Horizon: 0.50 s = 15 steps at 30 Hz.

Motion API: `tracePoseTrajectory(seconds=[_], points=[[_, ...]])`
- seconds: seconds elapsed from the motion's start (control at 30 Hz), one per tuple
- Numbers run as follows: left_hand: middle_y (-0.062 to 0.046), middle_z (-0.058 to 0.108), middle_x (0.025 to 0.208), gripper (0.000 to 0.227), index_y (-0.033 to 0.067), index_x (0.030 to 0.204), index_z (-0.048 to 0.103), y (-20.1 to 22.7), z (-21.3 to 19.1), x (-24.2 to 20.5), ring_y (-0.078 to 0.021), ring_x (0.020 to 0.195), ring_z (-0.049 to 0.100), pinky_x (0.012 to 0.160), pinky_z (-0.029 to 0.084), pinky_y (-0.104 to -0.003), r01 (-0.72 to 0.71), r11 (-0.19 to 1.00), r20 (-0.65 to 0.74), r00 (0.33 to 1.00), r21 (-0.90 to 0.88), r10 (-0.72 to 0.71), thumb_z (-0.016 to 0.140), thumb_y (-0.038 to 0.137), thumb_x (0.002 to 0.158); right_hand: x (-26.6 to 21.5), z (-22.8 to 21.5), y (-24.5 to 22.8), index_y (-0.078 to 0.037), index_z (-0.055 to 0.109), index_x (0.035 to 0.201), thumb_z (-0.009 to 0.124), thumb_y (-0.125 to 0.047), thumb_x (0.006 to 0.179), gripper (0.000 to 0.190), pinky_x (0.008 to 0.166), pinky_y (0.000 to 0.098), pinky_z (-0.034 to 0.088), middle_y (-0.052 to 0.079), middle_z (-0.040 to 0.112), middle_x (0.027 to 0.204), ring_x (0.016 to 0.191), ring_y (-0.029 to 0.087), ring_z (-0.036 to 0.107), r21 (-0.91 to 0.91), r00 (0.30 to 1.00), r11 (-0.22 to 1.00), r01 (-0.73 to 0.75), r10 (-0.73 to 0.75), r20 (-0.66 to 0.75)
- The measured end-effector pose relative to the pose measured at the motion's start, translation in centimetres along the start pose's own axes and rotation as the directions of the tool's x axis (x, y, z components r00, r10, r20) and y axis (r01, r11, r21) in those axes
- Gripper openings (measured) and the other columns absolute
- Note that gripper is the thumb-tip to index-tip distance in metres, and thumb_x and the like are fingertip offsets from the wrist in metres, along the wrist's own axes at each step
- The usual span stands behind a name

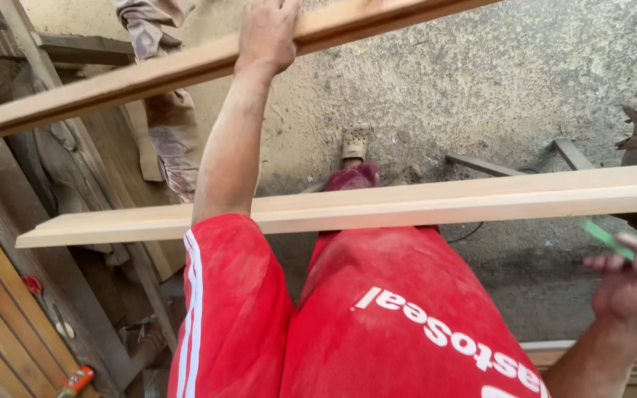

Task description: The person uses a handheld electric sander to smooth the surface of a long wooden plank resting on a workbench. They move the sander along the plank's length, flip the plank to sand the other side, and then place the plank on the floor before picking up another plank.

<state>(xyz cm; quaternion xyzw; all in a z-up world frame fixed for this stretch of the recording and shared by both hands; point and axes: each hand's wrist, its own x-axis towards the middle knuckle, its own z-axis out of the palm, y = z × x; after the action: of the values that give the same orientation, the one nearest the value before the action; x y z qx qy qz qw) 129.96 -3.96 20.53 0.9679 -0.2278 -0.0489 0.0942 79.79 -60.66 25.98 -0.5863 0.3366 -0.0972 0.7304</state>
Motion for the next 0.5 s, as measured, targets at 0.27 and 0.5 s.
tracePoseTrajectory(seconds=[0.27, 0.5], points=[[-0.024, 0.057, 0.143, 0.068, -0.0013, 0.142, 0.052, 2.4, 4.5, -6.8, -0.0464, 0.124, 0.054, 0.105, 0.044, -0.053, 0.010, 1.000, 0.128, 0.992, -0.018, -0.007, 0.064, -0.006, 0.076, 9.3, 16.1, -1.9, 0.013, 0.064, 0.131, 0.056, -0.018, 0.113, 0.036, 0.073, 0.0332, 0.056, 0.022, 0.069, 0.107, 0.082, 0.026, 0.066, -0.022, 0.958, 0.999, 0.028, -0.020, 0.286], [-0.020, 0.033, 0.166, 0.063, 0.0045, 0.164, 0.036, 3.7, 15.3, -12.2, -0.0513, 0.148, 0.032, 0.124, 0.028, -0.063, 0.084, 0.976, -0.161, 0.986, 0.200, -0.051, 0.056, -0.002, 0.104, 14.4, 27.0, -3.3, 0.010, 0.068, 0.124, 0.055, -0.014, 0.113, 0.030, 0.073, 0.0345, 0.059, 0.019, 0.069, 0.097, 0.079, 0.024, 0.069, -0.178, 0.913, 0.967, 0.180, -0.097, 0.396]])
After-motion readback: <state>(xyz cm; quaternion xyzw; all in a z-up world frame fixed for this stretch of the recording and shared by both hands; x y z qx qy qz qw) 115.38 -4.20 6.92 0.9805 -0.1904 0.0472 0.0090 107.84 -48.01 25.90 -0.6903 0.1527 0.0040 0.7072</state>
